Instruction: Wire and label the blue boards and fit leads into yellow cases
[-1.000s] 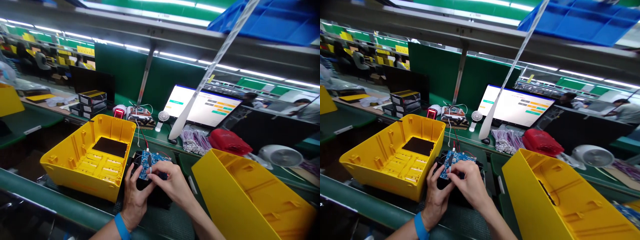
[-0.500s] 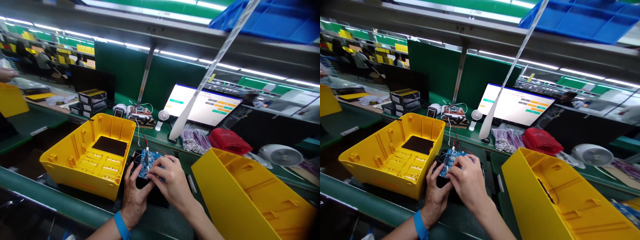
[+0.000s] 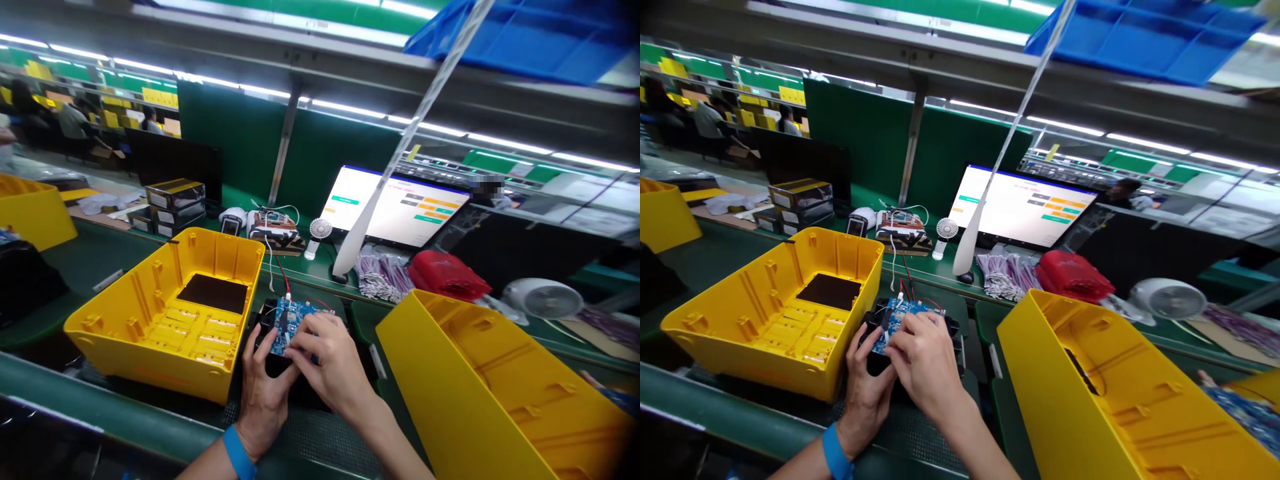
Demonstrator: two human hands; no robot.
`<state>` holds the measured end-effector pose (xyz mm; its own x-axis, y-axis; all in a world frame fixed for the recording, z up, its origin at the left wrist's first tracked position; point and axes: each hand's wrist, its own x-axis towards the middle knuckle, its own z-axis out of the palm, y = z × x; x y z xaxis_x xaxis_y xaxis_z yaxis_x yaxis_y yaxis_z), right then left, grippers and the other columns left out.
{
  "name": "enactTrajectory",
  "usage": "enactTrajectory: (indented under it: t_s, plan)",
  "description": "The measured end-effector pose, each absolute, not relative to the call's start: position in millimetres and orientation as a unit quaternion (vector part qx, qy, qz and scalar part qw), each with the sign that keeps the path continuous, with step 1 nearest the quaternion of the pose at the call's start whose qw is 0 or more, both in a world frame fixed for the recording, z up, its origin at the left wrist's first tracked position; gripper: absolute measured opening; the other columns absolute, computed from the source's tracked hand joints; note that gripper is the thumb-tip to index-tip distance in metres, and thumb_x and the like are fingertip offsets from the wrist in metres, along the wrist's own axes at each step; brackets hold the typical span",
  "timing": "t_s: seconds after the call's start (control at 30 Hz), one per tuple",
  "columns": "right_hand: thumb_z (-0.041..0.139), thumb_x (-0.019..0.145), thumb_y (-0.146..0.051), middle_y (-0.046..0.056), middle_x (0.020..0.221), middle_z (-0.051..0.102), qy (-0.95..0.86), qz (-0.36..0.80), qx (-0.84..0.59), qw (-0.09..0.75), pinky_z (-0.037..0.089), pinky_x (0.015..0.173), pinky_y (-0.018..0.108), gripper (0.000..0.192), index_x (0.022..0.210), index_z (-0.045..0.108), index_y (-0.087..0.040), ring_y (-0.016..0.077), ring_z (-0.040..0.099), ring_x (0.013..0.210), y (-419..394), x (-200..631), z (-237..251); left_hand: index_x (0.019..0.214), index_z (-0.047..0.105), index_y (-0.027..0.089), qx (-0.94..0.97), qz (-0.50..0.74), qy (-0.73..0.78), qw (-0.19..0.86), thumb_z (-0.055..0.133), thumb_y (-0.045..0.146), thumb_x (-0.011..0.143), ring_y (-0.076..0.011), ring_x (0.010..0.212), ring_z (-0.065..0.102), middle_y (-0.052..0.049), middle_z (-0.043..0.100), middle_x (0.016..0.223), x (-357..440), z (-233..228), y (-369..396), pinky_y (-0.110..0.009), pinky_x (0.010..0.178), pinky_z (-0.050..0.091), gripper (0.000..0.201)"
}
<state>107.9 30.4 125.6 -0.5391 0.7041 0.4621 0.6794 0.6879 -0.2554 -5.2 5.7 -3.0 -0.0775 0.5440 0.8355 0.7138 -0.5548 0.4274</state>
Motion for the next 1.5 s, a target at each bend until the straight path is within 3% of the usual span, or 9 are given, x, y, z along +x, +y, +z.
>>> enactTrajectory:
  t_s: [0.27, 0.4, 0.5, 0.6, 0.73, 0.93, 1.23, 1.37, 1.5]
  plan:
    - [0.071, 0.078, -0.021, -0.001, 0.080, 0.062, -0.864, 0.085, -0.419, 0.265, 0.041, 0.076, 0.031, 0.004, 0.076, 0.069, -0.023, 0.0154, 0.056, 0.079, 36.7, 125.3, 144.5, 0.124, 0.057, 0.040, -0.675, -0.571, -0.458, 0.093, 0.060, 0.005, 0.078, -0.0398, 0.137, 0.026, -0.006, 0.023, 0.152, -3.8, -0.2, -1.9, -0.059, 0.102, 0.035, 0.059]
    - [0.065, 0.082, -0.026, 0.004, 0.093, 0.063, -0.784, -0.001, -0.452, 0.425, 0.045, 0.079, 0.033, 0.017, 0.096, 0.063, -0.019, 0.0179, 0.058, 0.088, 84.0, 156.2, 195.2, 0.127, 0.054, 0.042, -0.668, -0.589, -0.438, 0.123, 0.061, 0.003, 0.075, -0.0345, 0.134, 0.036, -0.004, 0.030, 0.148, -8.8, 34.5, -13.2, -0.053, 0.106, 0.037, 0.065]
    - [0.064, 0.077, -0.028, 0.010, 0.101, 0.061, -0.691, -0.101, -0.481, 0.530, 0.046, 0.081, 0.038, 0.026, 0.100, 0.058, -0.016, 0.0226, 0.057, 0.094, 135.7, 174.9, 230.1, 0.130, 0.051, 0.032, -0.715, -0.577, -0.394, 0.032, 0.054, 0.009, 0.081, -0.0302, 0.129, 0.043, -0.009, 0.039, 0.143, -17.2, 81.5, -18.1, -0.045, 0.100, 0.046, 0.054]
    - [0.066, 0.072, -0.027, 0.010, 0.097, 0.061, -0.656, -0.097, -0.486, 0.569, 0.047, 0.080, 0.039, 0.029, 0.097, 0.055, -0.016, 0.0230, 0.057, 0.090, 181.5, 183.0, 250.4, 0.127, 0.050, 0.030, -0.761, -0.554, -0.318, -0.112, 0.051, 0.016, 0.086, -0.0245, 0.121, 0.052, -0.008, 0.048, 0.135, -24.6, 133.7, -13.2, -0.036, 0.095, 0.052, 0.043]
    - [0.061, 0.074, -0.027, 0.005, 0.077, 0.062, -0.646, -0.052, -0.471, 0.599, 0.048, 0.071, 0.036, 0.013, 0.081, 0.056, -0.017, 0.0190, 0.059, 0.071, 203.1, 179.8, 259.6, 0.123, 0.052, 0.028, -0.766, -0.520, -0.251, -0.282, 0.053, 0.019, 0.087, -0.0211, 0.113, 0.056, -0.007, 0.057, 0.123, -28.1, 197.1, 14.9, -0.034, 0.092, 0.054, 0.037]
    - [0.063, 0.078, -0.031, 0.001, 0.079, 0.063, -0.685, 0.014, -0.368, 0.629, 0.051, 0.071, 0.030, 0.014, 0.082, 0.058, -0.019, 0.0157, 0.061, 0.074, 152.6, 154.1, 258.9, 0.104, 0.057, 0.015, -0.775, -0.543, -0.228, -0.229, 0.058, 0.016, 0.081, -0.0191, 0.100, 0.060, -0.008, 0.063, 0.106, -27.9, 269.0, 88.9, -0.033, 0.081, 0.052, 0.023]
    - [0.072, 0.074, -0.035, 0.002, 0.083, 0.066, -0.674, 0.197, -0.287, 0.652, 0.052, 0.076, 0.033, 0.018, 0.083, 0.066, -0.020, 0.0168, 0.062, 0.079, 97.5, 130.2, 265.4, 0.081, 0.059, 0.011, -0.742, -0.555, -0.227, -0.301, 0.073, 0.024, 0.073, -0.0142, 0.075, 0.062, -0.004, 0.064, 0.079, -20.2, 291.4, 113.6, -0.027, 0.067, 0.049, 0.021]
    - [0.070, 0.074, -0.035, 0.001, 0.082, 0.065, -0.664, 0.234, -0.297, 0.646, 0.052, 0.076, 0.032, 0.017, 0.082, 0.064, -0.021, 0.0155, 0.061, 0.078, 93.3, 129.9, 266.7, 0.080, 0.057, 0.012, -0.698, -0.538, -0.218, -0.419, 0.069, 0.017, 0.077, -0.0120, 0.074, 0.064, -0.002, 0.064, 0.076, -23.6, 293.9, 101.5, -0.027, 0.072, 0.052, 0.014]
    - [0.073, 0.072, -0.035, 0.000, 0.080, 0.063, -0.644, 0.266, -0.301, 0.651, 0.051, 0.069, 0.028, 0.019, 0.081, 0.064, -0.021, 0.0139, 0.059, 0.075, 93.9, 132.4, 265.7, 0.082, 0.048, 0.015, -0.641, -0.474, -0.208, -0.567, 0.063, 0.020, 0.084, -0.0146, 0.080, 0.068, -0.008, 0.070, 0.087, -37.4, 295.9, 115.7, -0.032, 0.078, 0.052, 0.016]
